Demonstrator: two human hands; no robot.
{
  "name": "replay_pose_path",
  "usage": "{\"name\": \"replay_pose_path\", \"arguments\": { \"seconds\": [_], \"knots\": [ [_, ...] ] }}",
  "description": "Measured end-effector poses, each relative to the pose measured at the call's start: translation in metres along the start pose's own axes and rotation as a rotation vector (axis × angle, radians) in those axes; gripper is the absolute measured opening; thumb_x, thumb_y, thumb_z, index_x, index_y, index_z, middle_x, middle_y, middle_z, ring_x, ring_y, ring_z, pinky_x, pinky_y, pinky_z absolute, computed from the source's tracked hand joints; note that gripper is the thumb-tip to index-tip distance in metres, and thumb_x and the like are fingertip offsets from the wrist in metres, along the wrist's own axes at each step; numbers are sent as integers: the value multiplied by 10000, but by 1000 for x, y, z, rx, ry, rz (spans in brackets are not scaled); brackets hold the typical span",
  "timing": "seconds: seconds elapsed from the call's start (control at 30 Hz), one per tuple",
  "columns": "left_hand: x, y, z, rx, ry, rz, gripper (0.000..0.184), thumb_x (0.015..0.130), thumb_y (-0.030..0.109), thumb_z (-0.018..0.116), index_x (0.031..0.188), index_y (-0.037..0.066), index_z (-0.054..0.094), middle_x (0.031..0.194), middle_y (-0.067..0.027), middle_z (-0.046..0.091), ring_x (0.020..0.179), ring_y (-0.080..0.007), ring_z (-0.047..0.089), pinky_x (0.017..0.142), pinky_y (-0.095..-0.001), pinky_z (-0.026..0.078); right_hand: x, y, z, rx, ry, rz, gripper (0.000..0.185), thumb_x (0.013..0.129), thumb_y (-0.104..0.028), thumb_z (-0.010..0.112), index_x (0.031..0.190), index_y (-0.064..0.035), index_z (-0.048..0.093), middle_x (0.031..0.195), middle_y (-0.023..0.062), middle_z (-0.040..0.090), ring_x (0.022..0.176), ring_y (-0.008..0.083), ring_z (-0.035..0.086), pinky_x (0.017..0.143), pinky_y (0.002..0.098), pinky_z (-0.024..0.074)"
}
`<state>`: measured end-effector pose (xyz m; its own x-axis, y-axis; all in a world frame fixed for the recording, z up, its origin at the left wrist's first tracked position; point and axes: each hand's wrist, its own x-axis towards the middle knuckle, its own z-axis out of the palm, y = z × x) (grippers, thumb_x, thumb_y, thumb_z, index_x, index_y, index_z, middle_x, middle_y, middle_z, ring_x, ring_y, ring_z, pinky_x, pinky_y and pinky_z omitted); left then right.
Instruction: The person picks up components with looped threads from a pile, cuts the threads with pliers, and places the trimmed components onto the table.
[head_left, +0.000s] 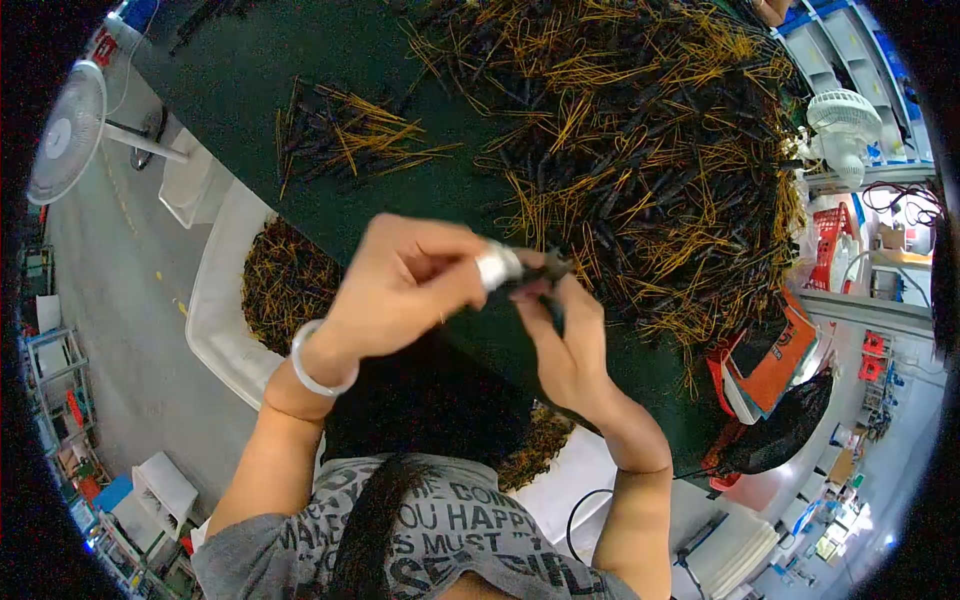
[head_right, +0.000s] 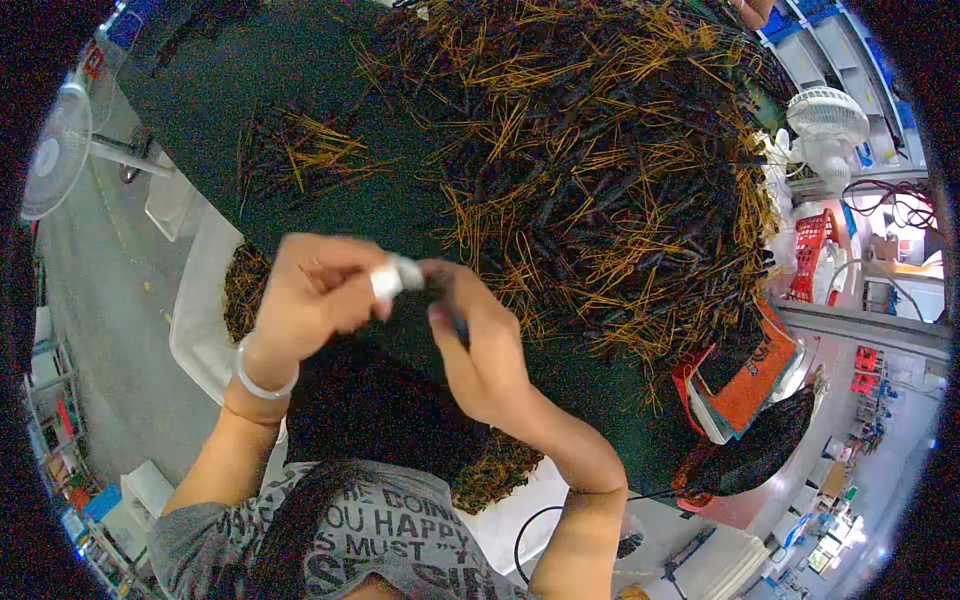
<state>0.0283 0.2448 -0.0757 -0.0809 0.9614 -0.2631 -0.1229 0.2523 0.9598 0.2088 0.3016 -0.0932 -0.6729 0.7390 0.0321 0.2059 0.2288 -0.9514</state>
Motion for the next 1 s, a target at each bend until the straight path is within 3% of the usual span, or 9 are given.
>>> {"name": "replay_pose_path", "arguments": {
  "seconds": [0.07, 0.13, 0.37, 0.5, 0.6, 0.77, 0.83, 0.93, 1.0],
  "knots": [
    [15, -6, -19, 610, 257, 320, 103, 825, 30, 607, 889, -36, 653, 674, -86, 587, 579, -108, 525, 527, -249, 403, 2, 9, -4, 66, 48, 37, 266, 880, -9, 436, 1117, -23, 556, 1014, 112, 615, 852, 193, 572, 789, 281, 431],
    [33, -20, -41, 870, 506, 484, 118, 808, 17, 612, 906, -43, 639, 693, -136, 579, 553, -223, 530, 551, -285, 423, 2, 12, -8, 125, 70, 27, 262, 878, -8, 439, 1110, -21, 560, 1009, 97, 617, 859, 178, 569, 796, 274, 425],
    [40, -31, -32, 694, 587, 559, 215, 753, 11, 684, 963, -10, 644, 877, -140, 620, 655, -215, 574, 600, -284, 462, 5, 13, -3, 282, 102, 60, 261, 887, -39, 505, 1141, -25, 565, 977, 57, 620, 845, 111, 552, 753, 233, 421],
    [16, -29, -5, 649, 321, 867, 166, 666, -14, 730, 819, 10, 672, 750, -95, 637, 570, -195, 601, 493, -260, 461, 1, 12, -3, 305, 43, 92, 362, 849, -81, 633, 1199, -36, 553, 969, 34, 620, 759, 67, 520, 661, 203, 412],
    [8, -28, 6, 523, 265, 886, 171, 645, -23, 741, 800, 6, 674, 750, -86, 641, 550, -163, 605, 470, -242, 456, -2, 9, -3, 271, 48, -86, 316, 812, -84, 693, 1110, -32, 605, 936, 45, 622, 736, 78, 520, 624, 209, 411],
    [6, -30, 10, 441, 226, 821, 146, 665, -28, 736, 795, -8, 672, 752, -83, 641, 554, -131, 588, 468, -222, 432, -1, 6, -4, 281, 82, -164, 278, 775, -16, 708, 1043, -46, 639, 923, 60, 625, 736, 116, 556, 621, 230, 438],
    [5, -33, 12, 376, 215, 793, 136, 675, -31, 732, 795, -13, 671, 741, -80, 634, 546, -115, 572, 467, -209, 414, 1, 5, -7, 87, 73, -328, 272, 747, 12, 719, 1005, -47, 655, 912, 83, 622, 719, 151, 572, 610, 251, 457],
    [2, -37, 14, 251, 135, 636, 107, 709, -34, 723, 799, -27, 666, 714, -55, 615, 530, -70, 513, 471, -181, 360, -1, 2, -8, -20, 92, -417, 297, 708, 59, 710, 982, -41, 660, 876, 103, 611, 715, 204, 590, 609, 280, 479],
    [1, -39, 17, -45, 76, 363, 62, 745, -31, 708, 771, -33, 653, 694, -13, 591, 548, -27, 470, 478, -169, 328, -4, 7, -9, -74, 66, -434, 340, 682, 98, 686, 992, -39, 652, 855, 107, 604, 723, 231, 597, 628, 290, 487]
  ]
}}
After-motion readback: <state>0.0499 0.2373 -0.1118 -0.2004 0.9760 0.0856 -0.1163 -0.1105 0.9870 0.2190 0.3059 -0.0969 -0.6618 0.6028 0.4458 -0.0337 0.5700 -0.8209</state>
